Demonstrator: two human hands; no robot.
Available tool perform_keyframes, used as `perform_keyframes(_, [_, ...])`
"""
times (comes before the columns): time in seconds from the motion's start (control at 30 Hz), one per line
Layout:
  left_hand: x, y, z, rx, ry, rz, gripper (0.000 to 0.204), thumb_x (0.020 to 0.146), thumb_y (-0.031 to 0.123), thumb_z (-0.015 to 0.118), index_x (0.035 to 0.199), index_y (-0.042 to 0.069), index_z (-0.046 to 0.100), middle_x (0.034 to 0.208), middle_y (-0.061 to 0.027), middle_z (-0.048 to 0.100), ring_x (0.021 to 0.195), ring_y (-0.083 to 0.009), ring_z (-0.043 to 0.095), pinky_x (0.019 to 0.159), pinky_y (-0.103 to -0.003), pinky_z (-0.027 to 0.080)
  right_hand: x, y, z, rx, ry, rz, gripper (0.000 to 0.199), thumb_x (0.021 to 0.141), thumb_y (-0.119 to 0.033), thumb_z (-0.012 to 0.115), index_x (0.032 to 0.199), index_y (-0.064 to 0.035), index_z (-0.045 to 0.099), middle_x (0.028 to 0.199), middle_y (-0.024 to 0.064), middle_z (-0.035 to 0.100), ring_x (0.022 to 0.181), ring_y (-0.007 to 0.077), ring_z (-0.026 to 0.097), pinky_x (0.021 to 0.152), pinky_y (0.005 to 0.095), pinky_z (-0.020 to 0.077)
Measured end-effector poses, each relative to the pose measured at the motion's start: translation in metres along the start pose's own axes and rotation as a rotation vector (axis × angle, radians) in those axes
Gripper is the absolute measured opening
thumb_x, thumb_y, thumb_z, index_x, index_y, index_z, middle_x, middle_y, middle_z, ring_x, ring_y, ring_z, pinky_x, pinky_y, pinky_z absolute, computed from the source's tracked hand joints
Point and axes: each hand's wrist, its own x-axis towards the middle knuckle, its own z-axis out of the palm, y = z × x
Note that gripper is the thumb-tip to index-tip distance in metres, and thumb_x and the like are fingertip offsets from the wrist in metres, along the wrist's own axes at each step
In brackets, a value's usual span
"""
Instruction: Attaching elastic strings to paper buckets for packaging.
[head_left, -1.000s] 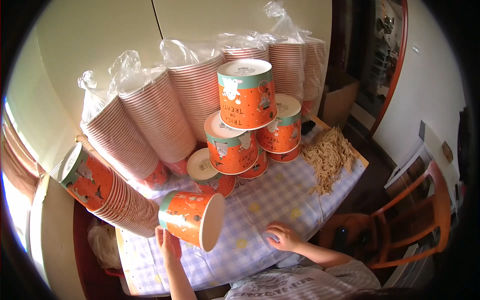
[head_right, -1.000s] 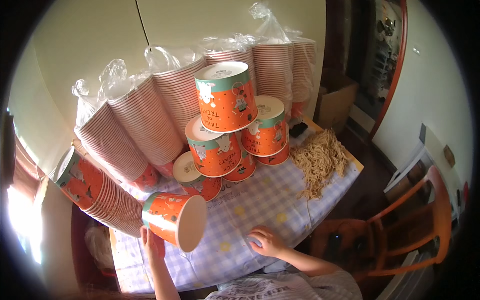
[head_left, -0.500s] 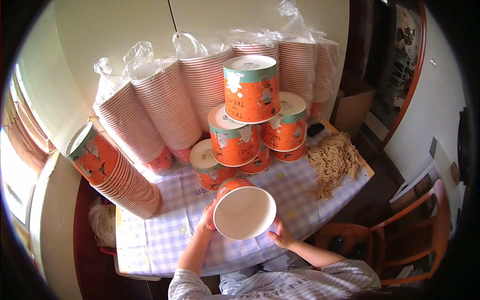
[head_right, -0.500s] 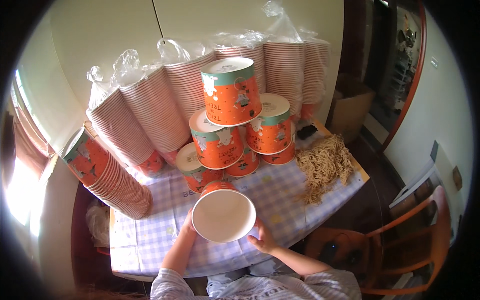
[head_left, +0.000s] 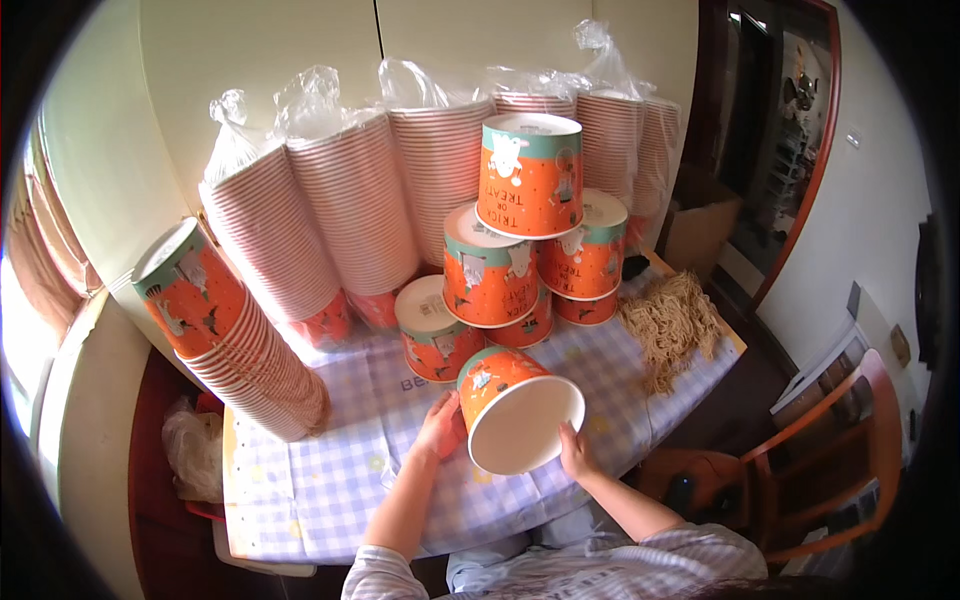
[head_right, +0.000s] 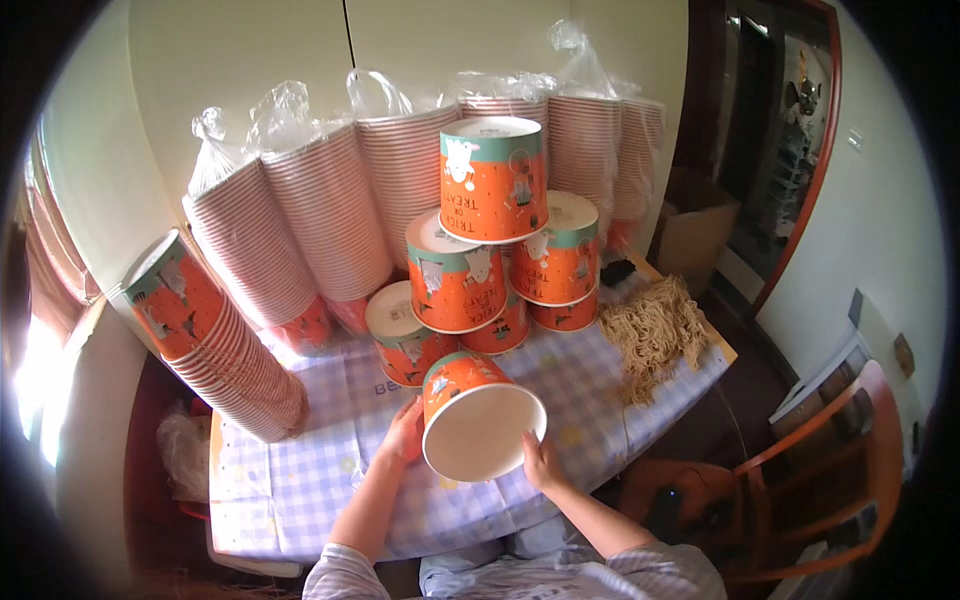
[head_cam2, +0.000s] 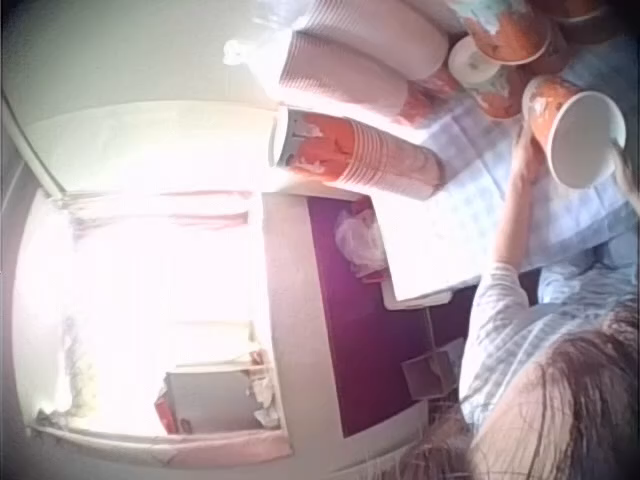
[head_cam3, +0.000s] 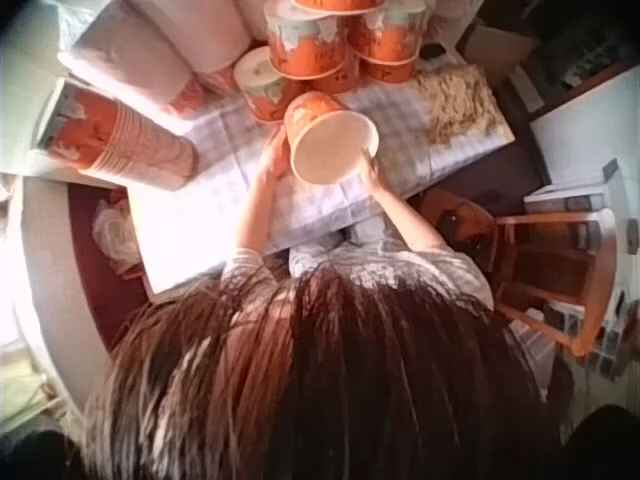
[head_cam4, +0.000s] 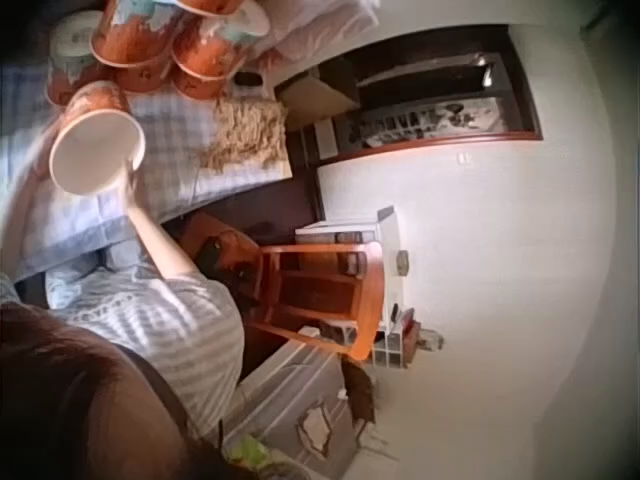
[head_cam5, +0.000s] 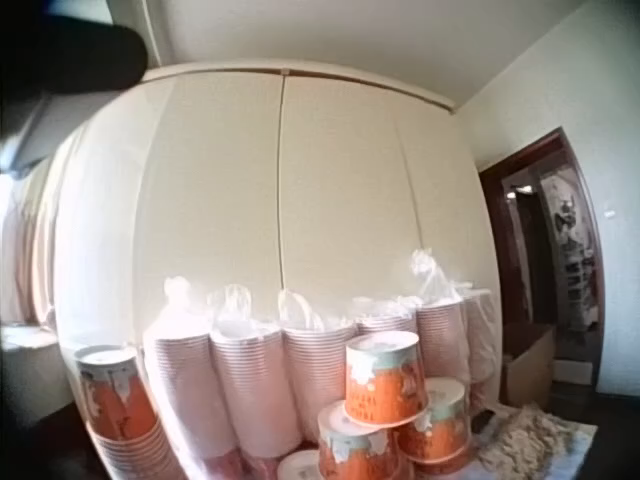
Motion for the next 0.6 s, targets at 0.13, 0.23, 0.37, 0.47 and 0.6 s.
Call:
perform_keyframes(0.13, [0.002,0.002,-0.002,-0.024,0.027,0.061,0.025,0.092,0.024,0.043,0.108,0.005,0.044,0.11,-0.0092,0.053,0.103,-0.0233,0.053,0.087,-0.039,0.043,0.012,0.003,0.009,0.024,0.107,-0.154,0.034,0.092,-0.023,0.039,0.115,0.0023,0.043,0.106,0.013,0.054,0.097,0.0206,0.051,0.084,0.0323,0.0391])
perform_keyframes(0.23, [0.005,-0.002,-0.012,0.036,0.052,0.116,0.021,0.092,0.023,0.044,0.105,0.007,0.044,0.107,-0.0081,0.054,0.098,-0.0193,0.054,0.084,-0.035,0.044,0.014,0.014,0.007,-0.011,0.117,-0.132,0.034,0.093,-0.022,0.039,0.116,0.0025,0.041,0.107,0.0146,0.052,0.097,0.0217,0.05,0.084,0.0325,0.0388])
perform_keyframes(0.37, [0.005,-0.012,-0.013,0.185,0.146,0.215,0.017,0.091,0.018,0.045,0.104,0.006,0.043,0.103,-0.0073,0.054,0.094,-0.0153,0.052,0.083,-0.032,0.043,0.011,0.008,0.01,-0.061,0.2,-0.173,0.034,0.093,-0.023,0.039,0.116,0.0025,0.041,0.106,0.0158,0.052,0.097,0.0219,0.051,0.084,0.0324,0.0391])
perform_keyframes(0.47, [-0.006,-0.016,0.006,0.345,0.171,0.273,0.018,0.091,0.014,0.046,0.106,0.005,0.042,0.103,-0.0074,0.052,0.096,-0.0142,0.049,0.083,-0.029,0.042,0.006,0.006,0.006,-0.043,0.23,-0.083,0.036,0.094,-0.025,0.038,0.118,0.002,0.039,0.109,0.0133,0.051,0.1,0.0189,0.048,0.086,0.0308,0.0369])
perform_keyframes(0.6, [-0.017,-0.018,0.009,0.618,0.084,0.457,0.022,0.09,0.013,0.043,0.108,0.002,0.041,0.112,-0.0111,0.047,0.104,-0.0167,0.045,0.084,-0.028,0.04,0.008,0.016,0.007,-0.034,0.321,-0.167,0.04,0.094,-0.023,0.037,0.125,0.0029,0.033,0.115,0.0156,0.047,0.105,0.0213,0.046,0.091,0.0322,0.0355])
